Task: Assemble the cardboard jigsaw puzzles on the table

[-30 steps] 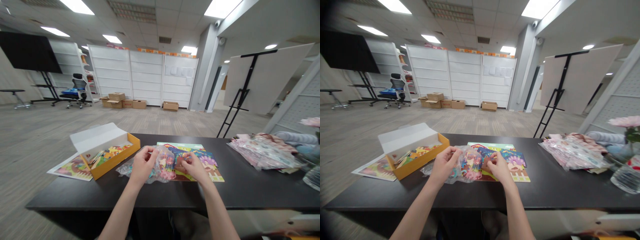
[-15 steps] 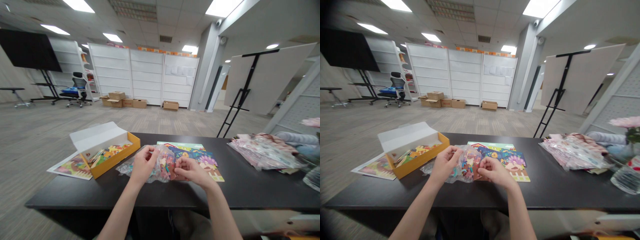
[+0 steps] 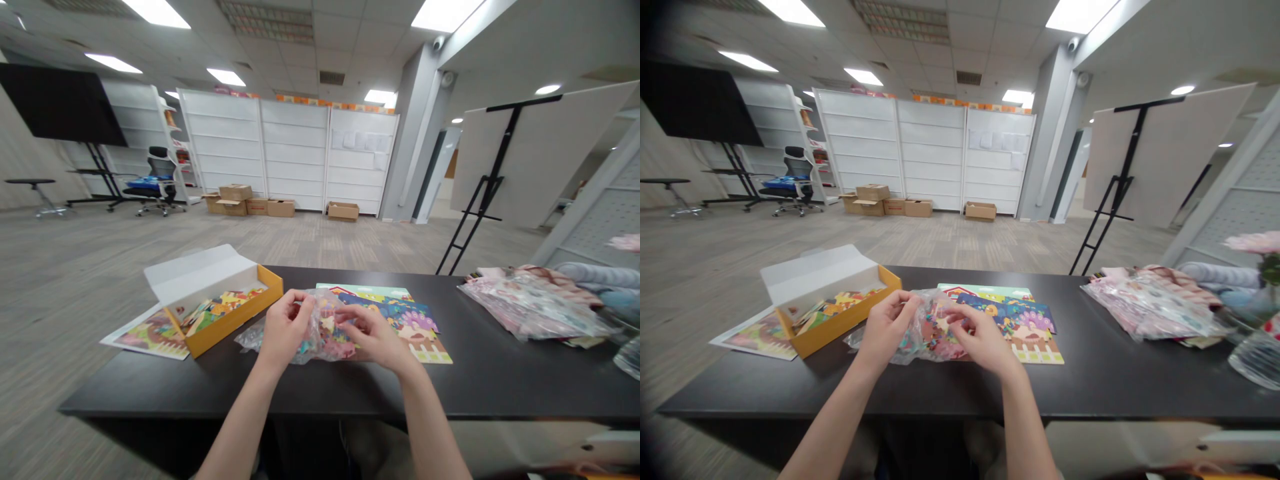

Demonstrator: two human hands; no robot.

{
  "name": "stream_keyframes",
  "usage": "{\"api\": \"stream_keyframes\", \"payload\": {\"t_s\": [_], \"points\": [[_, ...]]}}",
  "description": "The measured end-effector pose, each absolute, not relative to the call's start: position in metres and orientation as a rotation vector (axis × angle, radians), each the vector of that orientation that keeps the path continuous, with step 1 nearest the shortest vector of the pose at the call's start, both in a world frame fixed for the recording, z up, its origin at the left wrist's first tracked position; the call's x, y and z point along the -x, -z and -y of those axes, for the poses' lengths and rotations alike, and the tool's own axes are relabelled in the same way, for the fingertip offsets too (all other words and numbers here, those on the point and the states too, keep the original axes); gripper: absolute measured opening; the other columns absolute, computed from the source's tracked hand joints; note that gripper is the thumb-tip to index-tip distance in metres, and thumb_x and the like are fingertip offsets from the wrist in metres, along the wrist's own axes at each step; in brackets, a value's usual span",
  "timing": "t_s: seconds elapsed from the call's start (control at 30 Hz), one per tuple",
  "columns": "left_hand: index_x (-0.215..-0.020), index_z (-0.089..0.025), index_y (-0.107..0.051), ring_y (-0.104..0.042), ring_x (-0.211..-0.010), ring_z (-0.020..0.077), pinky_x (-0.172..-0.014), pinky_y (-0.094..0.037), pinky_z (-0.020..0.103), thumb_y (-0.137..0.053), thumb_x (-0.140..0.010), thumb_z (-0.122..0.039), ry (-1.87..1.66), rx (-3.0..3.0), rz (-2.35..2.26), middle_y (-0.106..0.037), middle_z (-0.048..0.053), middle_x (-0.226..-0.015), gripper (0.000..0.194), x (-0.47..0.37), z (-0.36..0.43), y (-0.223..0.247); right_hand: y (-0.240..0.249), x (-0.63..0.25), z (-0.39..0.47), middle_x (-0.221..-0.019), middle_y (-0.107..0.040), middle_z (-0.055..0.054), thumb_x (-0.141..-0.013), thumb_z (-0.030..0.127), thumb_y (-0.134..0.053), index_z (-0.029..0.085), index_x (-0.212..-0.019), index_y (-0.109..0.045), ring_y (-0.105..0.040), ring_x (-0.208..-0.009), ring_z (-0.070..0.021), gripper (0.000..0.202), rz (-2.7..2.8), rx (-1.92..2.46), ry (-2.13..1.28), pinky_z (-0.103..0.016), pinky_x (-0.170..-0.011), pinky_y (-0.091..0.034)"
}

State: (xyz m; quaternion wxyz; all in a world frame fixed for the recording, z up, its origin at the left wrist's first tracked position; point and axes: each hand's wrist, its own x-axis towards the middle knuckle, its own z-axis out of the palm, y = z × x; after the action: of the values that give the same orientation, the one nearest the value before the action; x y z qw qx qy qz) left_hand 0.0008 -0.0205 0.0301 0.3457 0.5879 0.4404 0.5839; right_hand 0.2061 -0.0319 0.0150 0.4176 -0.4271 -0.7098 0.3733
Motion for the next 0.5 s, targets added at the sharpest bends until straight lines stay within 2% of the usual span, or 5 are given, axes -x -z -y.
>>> {"api": "stream_keyframes", "payload": {"t_s": [0.1, 0.23, 0.33, 0.5], "points": [[-0.079, -0.017, -0.061, -0.045, -0.051, 0.0089, -0.05, -0.035, 0.019, -0.064, -0.087, -0.043, -1.526, -1.505, -1.144, -0.052, -0.005, -0.058, 0.027, 0.001, 0.021, -0.032, -0.015, -0.233, 0.029, -0.084, -0.071, -0.004, -0.087, 0.035, -0.061, 0.018, -0.102, -0.069, -0.066, -0.074, -0.0174, 0.023, 1.739, 1.229, -0.882, -0.028, -0.067, -0.05], [-0.08, -0.018, -0.061, -0.045, -0.049, 0.0087, -0.048, -0.035, 0.019, -0.064, -0.086, -0.042, -1.529, -1.483, -1.145, -0.053, -0.004, -0.058, 0.026, 0.0, 0.022, -0.033, -0.006, -0.239, 0.026, -0.079, -0.072, -0.004, -0.086, 0.029, -0.061, 0.02, -0.081, -0.067, -0.067, -0.076, -0.0202, 0.012, 1.82, 1.694, -0.502, -0.03, -0.07, -0.046], [-0.08, -0.018, -0.061, -0.044, -0.047, 0.0083, -0.046, -0.034, 0.019, -0.064, -0.086, -0.043, -1.526, -1.476, -1.138, -0.052, -0.005, -0.056, 0.026, -0.001, 0.023, -0.032, -0.006, -0.22, 0.029, -0.08, -0.073, -0.005, -0.085, 0.037, -0.065, 0.022, -0.079, -0.066, -0.068, -0.079, -0.023, 0.017, 1.873, 1.964, -0.322, -0.03, -0.067, -0.041], [-0.081, -0.017, -0.062, -0.044, -0.048, 0.0084, -0.047, -0.034, 0.019, -0.064, -0.086, -0.043, -1.525, -1.483, -1.142, -0.053, -0.005, -0.057, 0.027, -0.001, 0.023, -0.031, -0.013, -0.192, 0.034, -0.095, -0.073, -0.009, -0.08, 0.047, -0.072, 0.022, -0.088, -0.067, -0.069, -0.089, -0.0267, 0.027, 1.883, 2.123, -0.217, -0.031, -0.067, -0.04]]}}
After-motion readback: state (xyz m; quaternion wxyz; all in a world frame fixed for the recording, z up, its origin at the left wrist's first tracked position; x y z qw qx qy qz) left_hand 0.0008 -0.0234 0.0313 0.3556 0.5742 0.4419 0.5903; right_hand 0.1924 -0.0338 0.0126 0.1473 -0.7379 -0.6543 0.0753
